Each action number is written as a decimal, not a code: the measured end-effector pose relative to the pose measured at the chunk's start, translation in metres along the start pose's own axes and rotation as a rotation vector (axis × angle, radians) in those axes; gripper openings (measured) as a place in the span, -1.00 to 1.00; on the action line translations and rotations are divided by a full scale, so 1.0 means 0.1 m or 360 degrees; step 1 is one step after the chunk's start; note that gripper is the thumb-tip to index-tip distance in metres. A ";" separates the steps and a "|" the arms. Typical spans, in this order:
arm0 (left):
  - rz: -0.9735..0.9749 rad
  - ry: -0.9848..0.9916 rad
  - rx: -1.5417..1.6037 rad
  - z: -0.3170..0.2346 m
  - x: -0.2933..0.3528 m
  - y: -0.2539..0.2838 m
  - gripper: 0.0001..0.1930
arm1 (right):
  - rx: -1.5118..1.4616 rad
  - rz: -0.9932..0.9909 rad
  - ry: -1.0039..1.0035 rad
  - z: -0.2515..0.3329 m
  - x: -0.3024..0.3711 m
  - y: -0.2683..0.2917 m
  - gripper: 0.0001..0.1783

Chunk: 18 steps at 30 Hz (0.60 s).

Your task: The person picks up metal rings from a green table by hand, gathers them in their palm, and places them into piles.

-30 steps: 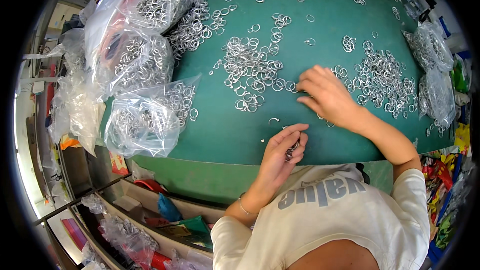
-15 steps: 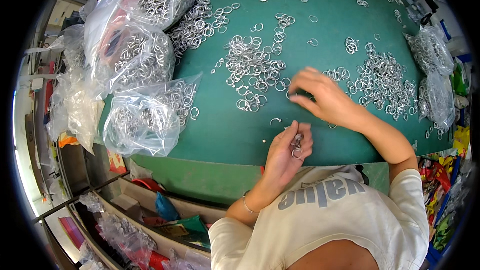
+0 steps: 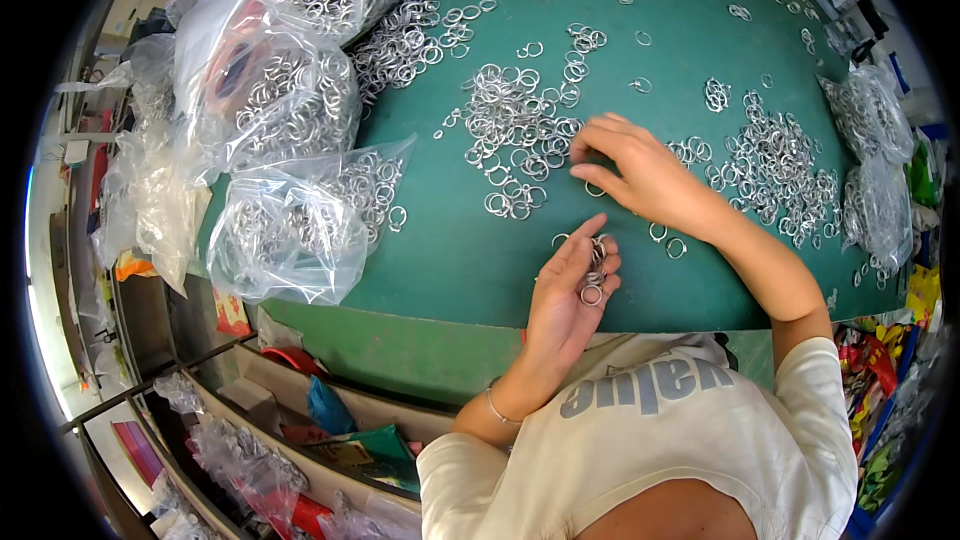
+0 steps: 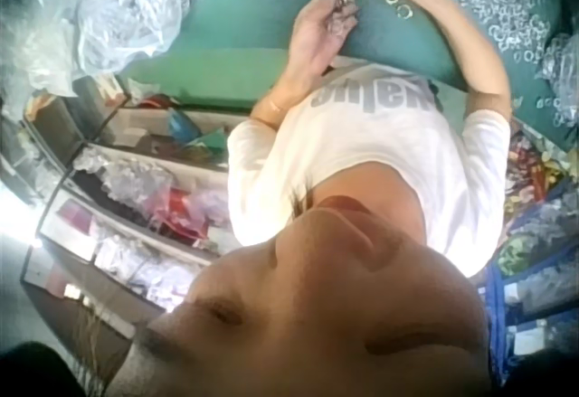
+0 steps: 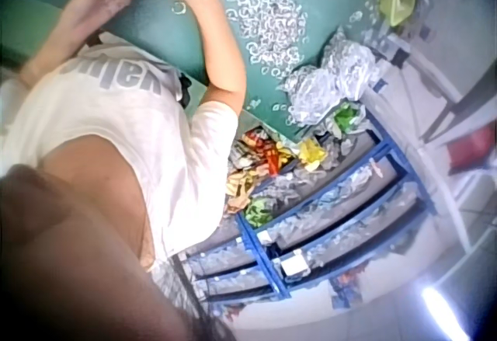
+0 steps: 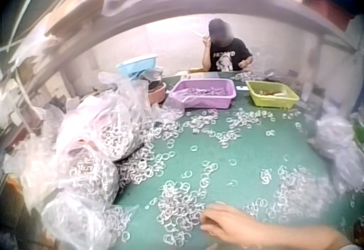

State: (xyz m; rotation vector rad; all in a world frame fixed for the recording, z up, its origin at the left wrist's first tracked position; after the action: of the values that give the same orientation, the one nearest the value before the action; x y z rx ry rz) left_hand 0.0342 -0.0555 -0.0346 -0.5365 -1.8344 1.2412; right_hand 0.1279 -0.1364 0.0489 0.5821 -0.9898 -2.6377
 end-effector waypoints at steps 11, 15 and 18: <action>-0.0349 -0.0137 -0.0235 -0.15 0.10 -0.08 -0.54 | 0.0366 -0.0063 0.0065 -0.10 0.06 0.12 -0.88; -0.0235 -0.0222 -0.0419 -0.18 0.09 -0.10 -0.54 | -0.0436 0.0328 -0.0232 0.02 0.22 -0.08 -0.81; -0.0017 -0.0207 -0.0465 -0.17 0.09 -0.15 -0.60 | -0.0610 0.0523 -0.0305 -0.01 0.38 -0.26 -0.71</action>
State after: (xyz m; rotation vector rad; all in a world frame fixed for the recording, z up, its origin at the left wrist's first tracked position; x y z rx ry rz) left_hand 0.0445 -0.0459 -0.0141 -0.6151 -2.1429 1.0266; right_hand 0.0923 -0.1318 0.0203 0.0724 -0.5404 -2.5143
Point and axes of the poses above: each hand's wrist, its own x-axis away from the middle knuckle, its own y-axis out of the back of the hand, z = x × y, the point moved 9 cm from there along -x, towards the middle knuckle, and after that the axes turned 9 degrees about y, right-handed, at the moved point
